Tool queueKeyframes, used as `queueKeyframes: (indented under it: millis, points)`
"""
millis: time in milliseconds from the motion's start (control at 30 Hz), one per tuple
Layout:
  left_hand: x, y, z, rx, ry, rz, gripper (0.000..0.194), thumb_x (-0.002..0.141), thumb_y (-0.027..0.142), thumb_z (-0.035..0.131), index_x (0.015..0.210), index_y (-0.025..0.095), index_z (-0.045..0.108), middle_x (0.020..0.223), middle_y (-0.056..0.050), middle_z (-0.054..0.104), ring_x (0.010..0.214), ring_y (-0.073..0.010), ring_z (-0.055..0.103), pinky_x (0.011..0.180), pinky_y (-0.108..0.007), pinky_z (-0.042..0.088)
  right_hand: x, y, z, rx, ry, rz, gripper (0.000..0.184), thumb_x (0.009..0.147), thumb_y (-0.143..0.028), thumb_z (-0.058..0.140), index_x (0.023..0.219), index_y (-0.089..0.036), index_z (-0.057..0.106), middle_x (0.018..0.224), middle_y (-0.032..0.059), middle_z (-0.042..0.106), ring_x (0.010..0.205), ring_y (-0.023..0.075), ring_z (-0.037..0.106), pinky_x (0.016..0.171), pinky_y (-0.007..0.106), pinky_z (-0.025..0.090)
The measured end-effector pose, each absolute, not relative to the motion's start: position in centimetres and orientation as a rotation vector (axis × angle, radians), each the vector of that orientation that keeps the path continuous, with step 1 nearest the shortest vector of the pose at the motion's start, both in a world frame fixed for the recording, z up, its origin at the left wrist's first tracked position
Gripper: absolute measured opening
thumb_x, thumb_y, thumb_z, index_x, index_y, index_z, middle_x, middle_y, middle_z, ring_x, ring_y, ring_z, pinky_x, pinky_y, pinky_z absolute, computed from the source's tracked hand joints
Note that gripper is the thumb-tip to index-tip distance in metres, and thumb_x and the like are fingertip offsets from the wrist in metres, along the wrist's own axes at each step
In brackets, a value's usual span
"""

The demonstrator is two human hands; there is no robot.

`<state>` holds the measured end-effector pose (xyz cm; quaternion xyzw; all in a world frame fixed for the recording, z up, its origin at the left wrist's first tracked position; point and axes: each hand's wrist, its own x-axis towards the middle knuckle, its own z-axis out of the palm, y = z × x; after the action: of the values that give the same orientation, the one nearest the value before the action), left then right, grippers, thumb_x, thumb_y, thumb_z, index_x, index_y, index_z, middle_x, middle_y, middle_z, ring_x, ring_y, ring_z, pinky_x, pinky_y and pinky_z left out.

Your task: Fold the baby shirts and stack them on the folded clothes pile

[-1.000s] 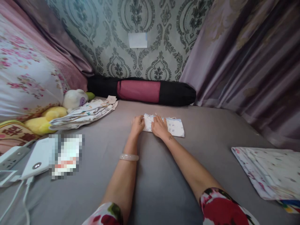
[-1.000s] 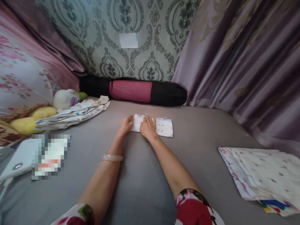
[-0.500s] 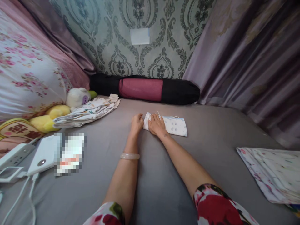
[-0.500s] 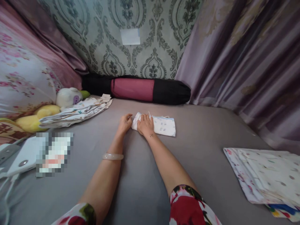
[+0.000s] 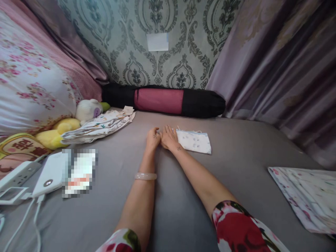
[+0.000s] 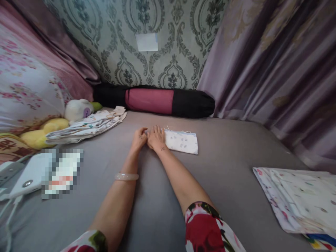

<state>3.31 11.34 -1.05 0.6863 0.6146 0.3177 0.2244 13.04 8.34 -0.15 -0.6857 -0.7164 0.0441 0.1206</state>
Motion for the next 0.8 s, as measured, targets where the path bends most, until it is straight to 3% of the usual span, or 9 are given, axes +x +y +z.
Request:
queueKeyframes:
  millis: [133, 433, 800]
  points:
    - [3.3, 11.4, -1.0, 1.876, 1.696, 0.850, 0.046, 0.080, 0.005, 0.041, 0.120, 0.011, 0.064, 0.123, -0.014, 0.066, 0.119, -0.0203, 0.059, 0.101, -0.030, 0.044, 12.8, 8.5, -0.9, -2.026, -2.097, 0.181, 0.054, 0.099, -0.030, 0.026, 0.145, -0.003, 0.036, 0.155, 0.0174, 0.031, 0.145, 0.0272, 0.021, 0.116, 0.044, 0.015]
    - [3.7, 11.6, -1.1, 1.891, 1.679, 0.850, 0.044, 0.084, 0.009, 0.040, 0.121, 0.013, 0.063, 0.124, -0.012, 0.066, 0.120, -0.0196, 0.058, 0.100, -0.029, 0.044, 13.4, 8.7, -0.6, -2.003, -2.108, 0.258, 0.055, 0.101, -0.032, 0.021, 0.147, -0.005, 0.034, 0.156, 0.0158, 0.028, 0.145, 0.0262, 0.020, 0.116, 0.045, 0.016]
    - [8.0, 10.3, -1.5, 2.273, 1.405, 0.872, 0.043, 0.085, 0.005, 0.040, 0.121, 0.015, 0.060, 0.120, -0.012, 0.066, 0.115, -0.0194, 0.058, 0.103, -0.033, 0.042, 18.9, 4.6, 0.6, -2.028, -2.033, 0.063, 0.051, 0.100, -0.029, 0.025, 0.146, -0.012, 0.037, 0.156, 0.0132, 0.030, 0.145, 0.0244, 0.022, 0.116, 0.048, 0.011]
